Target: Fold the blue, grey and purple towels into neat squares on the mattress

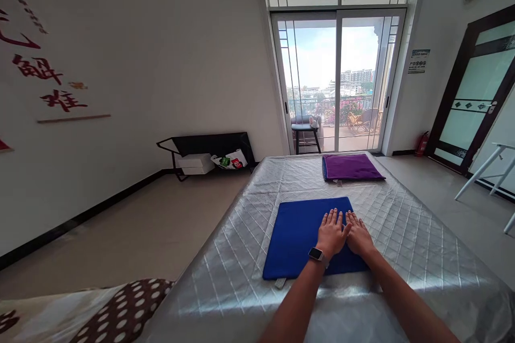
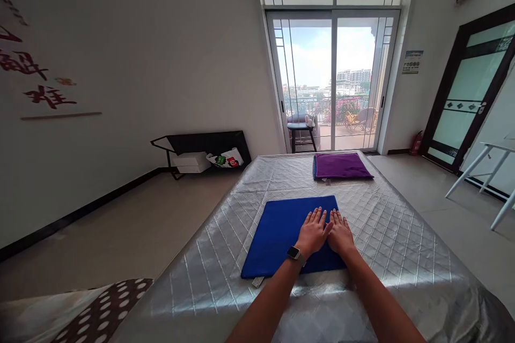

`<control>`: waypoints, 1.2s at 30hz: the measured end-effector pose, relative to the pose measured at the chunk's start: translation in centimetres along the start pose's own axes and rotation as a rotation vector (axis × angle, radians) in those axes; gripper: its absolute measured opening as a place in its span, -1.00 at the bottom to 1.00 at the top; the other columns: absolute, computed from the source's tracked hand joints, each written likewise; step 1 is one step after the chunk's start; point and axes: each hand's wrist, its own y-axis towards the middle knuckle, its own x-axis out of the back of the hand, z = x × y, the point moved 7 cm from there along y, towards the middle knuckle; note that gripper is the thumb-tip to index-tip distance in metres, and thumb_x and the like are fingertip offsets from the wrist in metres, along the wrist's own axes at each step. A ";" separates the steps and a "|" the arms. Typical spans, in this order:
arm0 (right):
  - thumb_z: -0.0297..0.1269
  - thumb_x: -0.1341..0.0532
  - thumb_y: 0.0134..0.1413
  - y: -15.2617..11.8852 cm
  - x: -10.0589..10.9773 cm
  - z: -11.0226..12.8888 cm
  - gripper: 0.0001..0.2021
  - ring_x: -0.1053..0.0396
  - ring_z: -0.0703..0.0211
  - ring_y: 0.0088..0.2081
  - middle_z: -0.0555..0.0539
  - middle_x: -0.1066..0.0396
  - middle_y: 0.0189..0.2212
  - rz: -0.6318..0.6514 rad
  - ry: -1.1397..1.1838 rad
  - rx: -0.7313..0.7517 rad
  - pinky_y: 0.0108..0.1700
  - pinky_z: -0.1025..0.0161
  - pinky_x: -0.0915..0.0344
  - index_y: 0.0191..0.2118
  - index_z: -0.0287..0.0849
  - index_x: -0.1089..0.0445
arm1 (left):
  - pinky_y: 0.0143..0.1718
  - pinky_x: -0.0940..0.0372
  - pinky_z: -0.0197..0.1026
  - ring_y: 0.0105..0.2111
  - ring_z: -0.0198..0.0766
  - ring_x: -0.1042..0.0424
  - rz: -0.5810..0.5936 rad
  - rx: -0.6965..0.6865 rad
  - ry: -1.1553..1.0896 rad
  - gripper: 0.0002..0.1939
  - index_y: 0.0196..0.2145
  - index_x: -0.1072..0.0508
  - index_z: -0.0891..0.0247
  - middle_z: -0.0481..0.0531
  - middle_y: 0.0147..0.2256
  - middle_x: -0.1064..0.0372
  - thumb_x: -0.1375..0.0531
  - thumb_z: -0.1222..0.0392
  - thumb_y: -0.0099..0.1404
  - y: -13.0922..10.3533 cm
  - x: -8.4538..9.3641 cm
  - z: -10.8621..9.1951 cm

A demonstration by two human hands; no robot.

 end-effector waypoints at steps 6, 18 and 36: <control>-0.18 0.22 0.37 -0.1 0.6 0.3 -0.38 0.23 0.10 0.43 -0.24 0.14 0.42 0.011 0.040 -0.027 0.39 0.07 0.22 0.42 -0.42 0.10 | 0.30 -0.08 0.09 0.33 0.00 -0.09 0.020 0.178 0.028 -0.37 0.31 -0.22 0.31 0.30 0.31 -0.14 0.15 -0.13 0.49 -1.7 -0.4 4.9; -0.18 0.21 0.35 2.5 1.1 0.3 -0.38 0.16 0.03 0.42 -0.27 0.08 0.40 0.048 -0.006 -0.025 0.39 -0.03 0.30 0.40 -0.40 0.00 | 0.33 0.01 0.10 0.34 0.03 -0.06 0.009 0.539 0.115 -0.24 0.31 -0.14 0.58 0.39 0.31 -0.08 0.28 -0.12 0.48 -10.1 1.8 19.1; -0.18 0.20 0.36 8.7 0.1 -0.9 -0.39 0.21 0.10 0.43 -0.21 0.13 0.42 -0.033 0.046 0.027 0.39 0.09 0.20 0.41 -0.40 0.05 | 0.27 -0.13 0.11 0.29 -0.01 -0.16 0.037 0.151 0.107 -0.43 0.27 -0.25 0.37 0.31 0.28 -0.19 0.11 -0.05 0.51 1.0 2.0 7.5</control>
